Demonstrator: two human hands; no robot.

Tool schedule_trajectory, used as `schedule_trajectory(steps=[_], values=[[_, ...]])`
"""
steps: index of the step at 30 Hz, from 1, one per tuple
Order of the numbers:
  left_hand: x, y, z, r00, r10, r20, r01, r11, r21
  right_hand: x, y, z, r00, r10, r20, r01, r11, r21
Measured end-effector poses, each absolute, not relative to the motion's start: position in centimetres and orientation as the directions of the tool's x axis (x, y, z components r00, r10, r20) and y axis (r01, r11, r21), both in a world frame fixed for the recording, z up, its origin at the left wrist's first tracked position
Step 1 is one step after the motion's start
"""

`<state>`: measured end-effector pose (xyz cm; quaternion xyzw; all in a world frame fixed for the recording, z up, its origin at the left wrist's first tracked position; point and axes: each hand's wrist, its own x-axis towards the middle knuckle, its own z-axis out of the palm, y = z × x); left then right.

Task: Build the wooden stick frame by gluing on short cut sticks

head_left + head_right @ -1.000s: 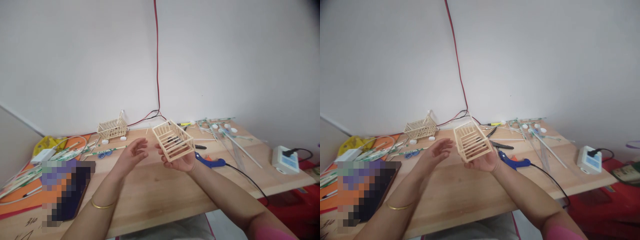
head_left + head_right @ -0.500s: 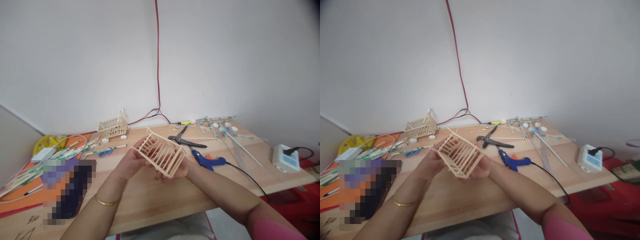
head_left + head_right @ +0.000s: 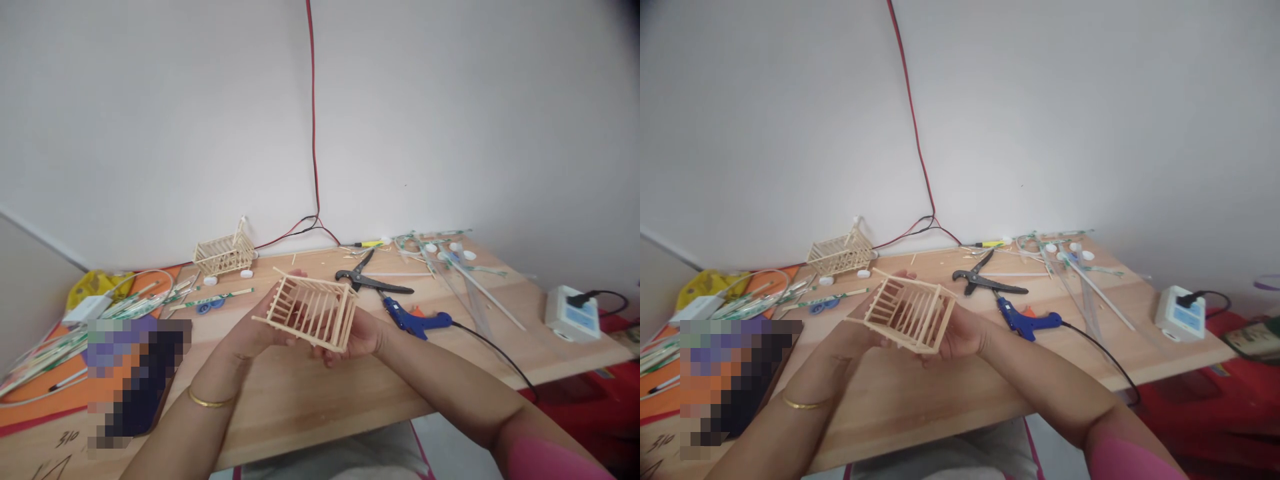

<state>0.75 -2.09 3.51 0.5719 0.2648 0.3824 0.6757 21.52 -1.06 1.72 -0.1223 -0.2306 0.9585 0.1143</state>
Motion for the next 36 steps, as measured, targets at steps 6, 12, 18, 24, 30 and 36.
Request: schedule_trajectory(steps=[6,12,18,24,30,36], values=[[0.7,-2.6,4.0,0.496,0.862,0.104,-0.228,0.014,0.974,21.9,-0.3,0.7,-0.934,0.197,-0.296,0.010,-0.818,-0.575],[0.5,-2.6,4.9,0.110,0.973,0.203,-0.090,-0.194,0.977,22.9,0.6,1.8,-0.682,0.702,-0.205,-0.376,-0.577,-0.725],[0.6,-2.6,5.1,0.129,0.969,0.211,-0.001,-0.213,0.977,23.0,0.6,2.1,-0.522,0.853,0.001,-0.443,-0.271,-0.855],[0.9,-2.6,5.4,0.096,0.979,0.179,0.032,-0.183,0.983,23.8,1.3,1.6,-0.333,0.938,0.098,-0.387,-0.042,-0.921],[1.0,-1.6,5.4,0.033,0.989,0.143,-0.001,-0.143,0.990,25.9,2.1,4.0,-0.094,0.965,0.245,-0.518,0.163,-0.840],[0.7,-0.7,3.4,-0.081,0.938,0.337,0.338,-0.293,0.895,29.0,2.4,7.0,0.200,0.910,0.364,-0.559,0.411,-0.720]])
